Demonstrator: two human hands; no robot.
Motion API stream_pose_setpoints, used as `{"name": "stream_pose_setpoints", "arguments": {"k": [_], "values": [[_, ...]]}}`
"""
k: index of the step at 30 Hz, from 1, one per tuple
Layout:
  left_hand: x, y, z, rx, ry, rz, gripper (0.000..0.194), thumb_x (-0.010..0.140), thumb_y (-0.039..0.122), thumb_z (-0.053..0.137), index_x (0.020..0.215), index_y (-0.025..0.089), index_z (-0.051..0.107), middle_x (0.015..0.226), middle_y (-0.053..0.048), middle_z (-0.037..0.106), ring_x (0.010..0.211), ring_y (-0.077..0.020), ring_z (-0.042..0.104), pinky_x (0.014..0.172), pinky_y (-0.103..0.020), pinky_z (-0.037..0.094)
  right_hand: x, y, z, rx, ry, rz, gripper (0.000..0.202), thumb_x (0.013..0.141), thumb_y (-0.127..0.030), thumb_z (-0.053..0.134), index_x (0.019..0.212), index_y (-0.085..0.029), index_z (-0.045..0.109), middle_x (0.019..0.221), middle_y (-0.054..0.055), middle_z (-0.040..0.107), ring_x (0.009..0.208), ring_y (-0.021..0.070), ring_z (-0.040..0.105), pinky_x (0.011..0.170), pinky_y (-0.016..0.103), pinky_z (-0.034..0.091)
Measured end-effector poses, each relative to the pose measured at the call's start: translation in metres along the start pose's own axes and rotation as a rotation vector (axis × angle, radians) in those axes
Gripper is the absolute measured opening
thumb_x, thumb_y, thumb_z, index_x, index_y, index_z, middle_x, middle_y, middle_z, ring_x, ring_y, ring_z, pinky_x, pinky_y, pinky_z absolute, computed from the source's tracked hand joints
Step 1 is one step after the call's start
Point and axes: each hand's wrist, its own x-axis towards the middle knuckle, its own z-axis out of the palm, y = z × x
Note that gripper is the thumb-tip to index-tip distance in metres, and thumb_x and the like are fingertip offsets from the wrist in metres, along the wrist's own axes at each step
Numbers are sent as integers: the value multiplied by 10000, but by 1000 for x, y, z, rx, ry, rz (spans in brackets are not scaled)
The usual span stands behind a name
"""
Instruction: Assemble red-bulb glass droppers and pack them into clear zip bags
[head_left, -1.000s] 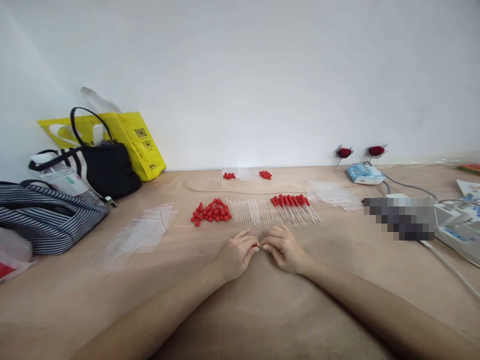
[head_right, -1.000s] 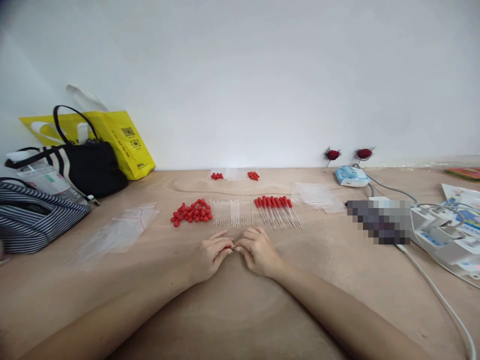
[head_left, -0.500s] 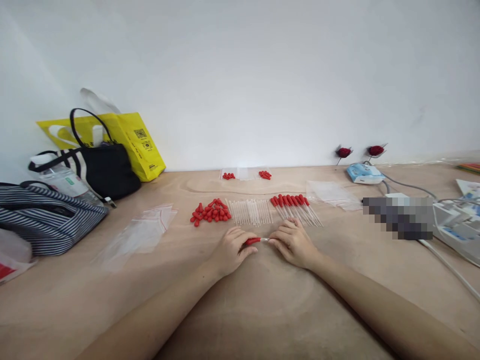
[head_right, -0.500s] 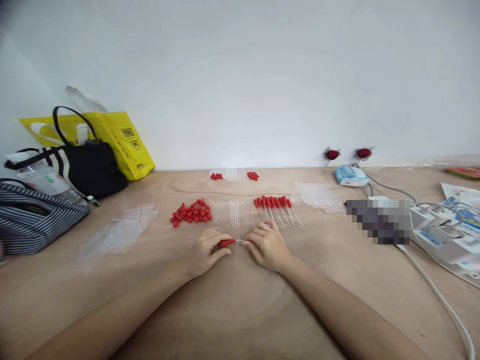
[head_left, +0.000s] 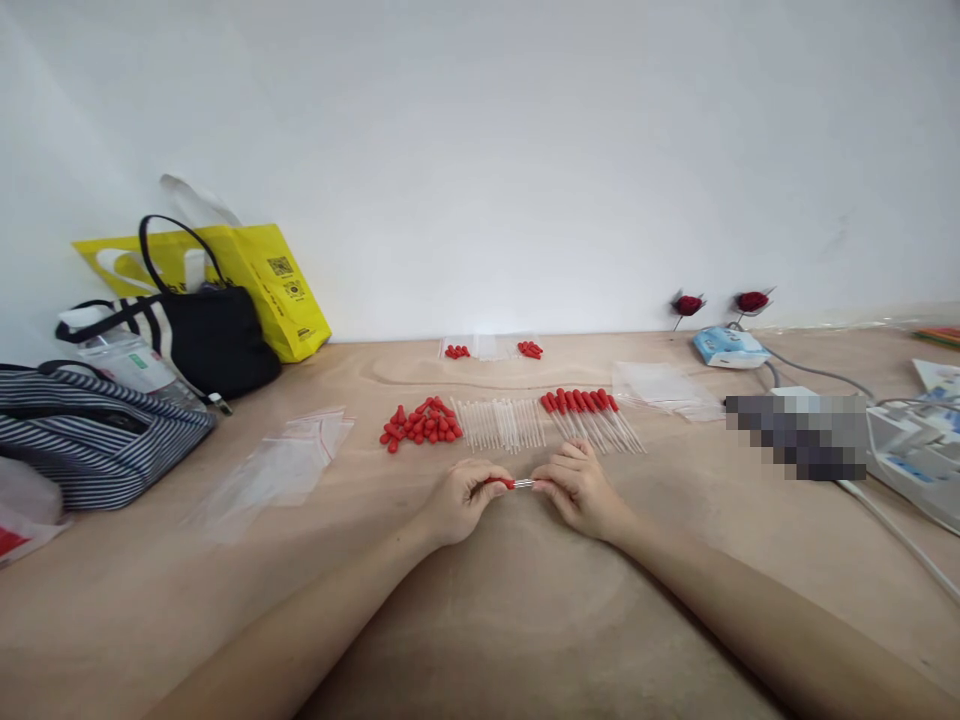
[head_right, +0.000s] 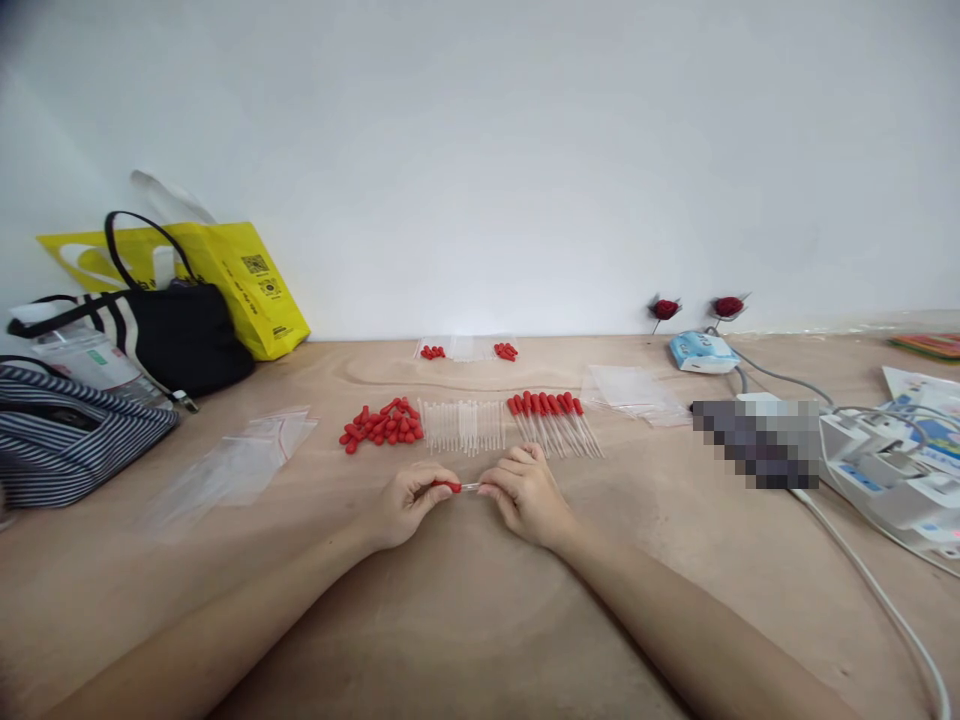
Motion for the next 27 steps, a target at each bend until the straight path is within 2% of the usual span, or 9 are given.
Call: {"name": "stream_pose_setpoints", "arguments": {"k": [3, 5, 9, 14, 27], "values": [[1, 0, 1, -68, 11, -27, 198, 839, 227, 435, 808, 172, 622, 747, -15, 652, 706, -139, 583, 681, -251, 446, 1, -1, 1, 60, 10, 42, 205, 859, -266, 429, 762, -188, 593, 643, 12, 596, 650, 136, 460, 709, 321, 307], [1, 0, 2, -39, 34, -25, 200, 844, 243, 436, 834, 179, 625, 761, -14, 660, 705, -139, 584, 692, -262, 439, 1, -2, 1, 78, 10, 76, 204, 858, -259, 429, 749, -188, 587, 636, 10, 595, 649, 136, 465, 703, 317, 309], [-1, 1, 3, 168, 86, 3, 171, 834, 282, 474, 856, 219, 632, 791, -6, 672, 768, -156, 583, 861, -362, 352, 0, -5, 2, 20, -5, 89, 195, 852, -252, 434, 741, -191, 582, 634, 10, 593, 643, 136, 462, 690, 315, 301], [-4, 5, 4, 341, 59, 69, 142, 821, 249, 472, 809, 214, 609, 755, 2, 658, 805, -160, 575, 971, -428, 211, -2, -7, 5, -39, 3, 17, 200, 853, -241, 426, 749, -180, 586, 638, 23, 576, 664, 144, 443, 688, 313, 303], [-4, 5, 6, 331, 56, 142, 131, 823, 218, 454, 783, 197, 577, 752, 1, 651, 789, -152, 575, 963, -406, 216, 3, -10, 12, 42, 14, -35, 193, 854, -243, 428, 763, -168, 580, 657, 34, 566, 683, 152, 434, 658, 300, 318]]}}
